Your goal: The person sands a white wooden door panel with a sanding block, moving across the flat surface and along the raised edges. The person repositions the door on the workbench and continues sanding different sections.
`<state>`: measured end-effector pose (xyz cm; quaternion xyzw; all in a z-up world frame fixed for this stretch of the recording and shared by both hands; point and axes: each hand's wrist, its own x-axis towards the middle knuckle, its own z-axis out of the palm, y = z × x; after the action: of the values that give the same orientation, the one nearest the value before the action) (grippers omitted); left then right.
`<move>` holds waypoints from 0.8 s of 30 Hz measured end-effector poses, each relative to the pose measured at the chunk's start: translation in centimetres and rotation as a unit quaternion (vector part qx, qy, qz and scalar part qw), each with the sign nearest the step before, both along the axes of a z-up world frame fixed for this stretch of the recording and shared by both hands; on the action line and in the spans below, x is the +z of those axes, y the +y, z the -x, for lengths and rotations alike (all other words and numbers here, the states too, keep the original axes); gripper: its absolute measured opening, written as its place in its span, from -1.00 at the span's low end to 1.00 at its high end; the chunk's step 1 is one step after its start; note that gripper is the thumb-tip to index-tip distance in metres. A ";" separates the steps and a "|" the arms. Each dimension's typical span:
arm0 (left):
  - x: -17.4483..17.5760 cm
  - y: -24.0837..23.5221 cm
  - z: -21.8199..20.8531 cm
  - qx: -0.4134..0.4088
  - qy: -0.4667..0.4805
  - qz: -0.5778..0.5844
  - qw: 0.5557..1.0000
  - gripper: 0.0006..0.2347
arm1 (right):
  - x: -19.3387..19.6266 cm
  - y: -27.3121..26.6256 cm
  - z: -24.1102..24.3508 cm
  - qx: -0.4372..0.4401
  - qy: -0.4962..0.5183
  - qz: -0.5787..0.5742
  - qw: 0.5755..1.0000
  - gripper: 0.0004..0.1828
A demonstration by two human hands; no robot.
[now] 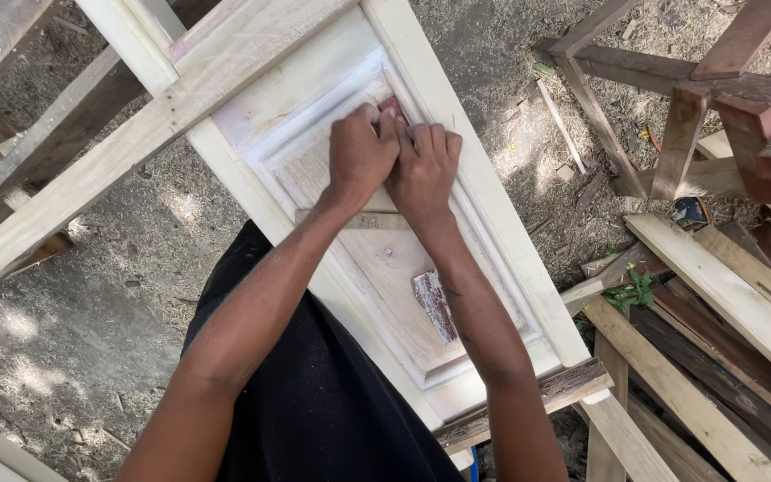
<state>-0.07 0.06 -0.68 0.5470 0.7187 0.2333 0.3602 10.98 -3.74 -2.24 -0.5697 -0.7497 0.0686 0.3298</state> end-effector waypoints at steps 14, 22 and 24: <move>-0.4 0.8 0.2 -0.024 -0.023 -0.033 0.999 -0.72 | 0.8 0.7 0.3 -0.030 -0.003 -0.019 0.999 -0.62; 1.6 -1.9 4.5 -0.122 -0.107 -0.094 0.982 -0.78 | 3.2 -2.7 -1.9 -0.015 0.064 0.077 0.995 -0.79; 2.2 -2.2 5.9 -0.154 -0.174 -0.131 0.964 -0.62 | 3.5 -3.9 -1.4 -0.037 0.176 0.150 0.972 -0.81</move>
<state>-6.01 -2.11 1.57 0.6443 0.5153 0.3589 0.4364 12.40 -7.62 1.21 -0.6190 -0.6393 0.2676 0.3695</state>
